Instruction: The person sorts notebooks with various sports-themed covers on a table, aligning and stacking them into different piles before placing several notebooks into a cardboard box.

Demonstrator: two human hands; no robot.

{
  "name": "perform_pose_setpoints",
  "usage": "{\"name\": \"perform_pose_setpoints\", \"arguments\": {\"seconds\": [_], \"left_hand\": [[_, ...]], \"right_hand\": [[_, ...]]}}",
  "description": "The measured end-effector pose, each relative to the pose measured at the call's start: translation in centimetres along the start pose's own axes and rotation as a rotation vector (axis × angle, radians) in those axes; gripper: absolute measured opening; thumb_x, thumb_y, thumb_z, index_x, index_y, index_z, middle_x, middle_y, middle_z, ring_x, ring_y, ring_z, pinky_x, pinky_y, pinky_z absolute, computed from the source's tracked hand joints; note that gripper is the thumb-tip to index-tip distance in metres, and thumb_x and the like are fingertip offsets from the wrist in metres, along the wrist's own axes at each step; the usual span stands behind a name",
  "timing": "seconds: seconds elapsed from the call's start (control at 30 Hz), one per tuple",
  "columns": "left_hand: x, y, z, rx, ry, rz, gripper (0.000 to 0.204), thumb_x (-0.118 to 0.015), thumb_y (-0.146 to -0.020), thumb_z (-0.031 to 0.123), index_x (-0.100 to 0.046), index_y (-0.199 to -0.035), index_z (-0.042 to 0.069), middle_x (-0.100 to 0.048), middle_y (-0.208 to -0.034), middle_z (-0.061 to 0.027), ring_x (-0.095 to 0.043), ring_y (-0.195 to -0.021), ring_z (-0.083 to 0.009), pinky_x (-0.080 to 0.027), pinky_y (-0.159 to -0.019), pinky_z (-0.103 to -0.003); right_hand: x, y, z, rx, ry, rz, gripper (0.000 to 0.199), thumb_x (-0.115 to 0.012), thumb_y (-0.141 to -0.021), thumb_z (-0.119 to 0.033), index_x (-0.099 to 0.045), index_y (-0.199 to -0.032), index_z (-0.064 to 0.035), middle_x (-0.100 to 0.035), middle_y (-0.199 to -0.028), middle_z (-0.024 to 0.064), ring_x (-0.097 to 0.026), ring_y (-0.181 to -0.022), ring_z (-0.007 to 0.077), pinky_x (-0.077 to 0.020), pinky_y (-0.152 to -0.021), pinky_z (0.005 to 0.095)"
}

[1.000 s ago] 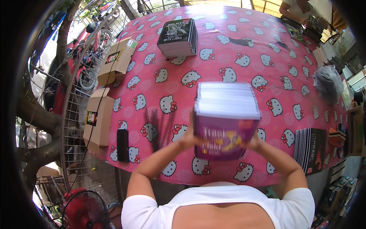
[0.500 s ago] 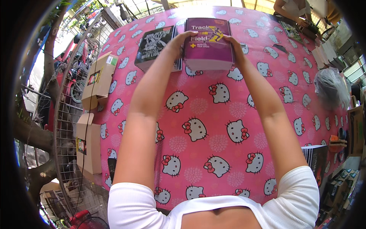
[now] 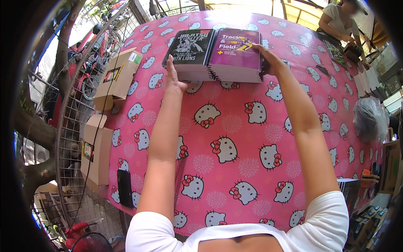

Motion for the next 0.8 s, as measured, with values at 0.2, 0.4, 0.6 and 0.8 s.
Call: {"name": "perform_pose_setpoints", "arguments": {"seconds": [0.2,0.4,0.6,0.8], "left_hand": [[-1.3,-0.6,0.1,-0.021,0.093,-0.072,0.093,-0.051,-0.066,0.076,-0.037,-0.128,0.008,-0.044,-0.127,-0.0204,-0.039,-0.119,-0.0434,-0.013,-0.095,-0.072],[-0.6,-1.9,-0.6,-0.033,0.069,0.068,0.084,-0.043,-0.075,0.069,-0.020,-0.132,0.011,-0.037,-0.131,-0.0185,-0.037,-0.120,-0.0426,-0.014,-0.094,-0.072],[-2.4,-3.5,-0.3,-0.038,0.037,-0.030,0.087,-0.046,-0.075,0.066,-0.013,-0.136,0.014,-0.029,-0.137,-0.0167,-0.035,-0.122,-0.0428,-0.015,-0.093,-0.073],[1.3,-5.3,2.3,-0.105,0.094,0.297,0.112,-0.059,-0.067,0.068,0.008,-0.140,0.018,-0.014,-0.144,-0.0143,-0.034,-0.122,-0.0423,-0.028,-0.090,-0.071]], "right_hand": [[3.0,2.3,2.7,-0.009,-0.134,0.298,0.079,-0.041,-0.065,-0.084,-0.053,-0.086,-0.0089,-0.051,-0.068,0.0036,-0.046,-0.058,0.0124,-0.0378,-0.052,0.0274],[-2.1,2.2,0.2,0.191,-0.383,0.093,0.085,-0.031,-0.077,-0.076,-0.057,-0.104,0.0005,-0.063,-0.087,0.0100,-0.061,-0.074,0.0170,-0.0508,-0.068,0.0296],[-1.1,-2.4,-1.5,0.167,-0.342,-0.078,0.086,-0.025,-0.080,-0.074,-0.051,-0.116,-0.0004,-0.060,-0.104,0.0144,-0.060,-0.091,0.0215,-0.0501,-0.079,0.0346],[-3.1,-4.9,-2.0,0.222,-0.287,-0.056,0.089,-0.026,-0.078,-0.076,-0.049,-0.119,-0.0002,-0.058,-0.107,0.0148,-0.056,-0.096,0.0208,-0.0455,-0.084,0.0348]]}}
Point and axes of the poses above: each hand's wrist, its own y-axis away from the middle knuckle, its own x-axis out of the back of the hand, z = x × y, the point moved 10 cm from there along -y, towards the middle knuckle
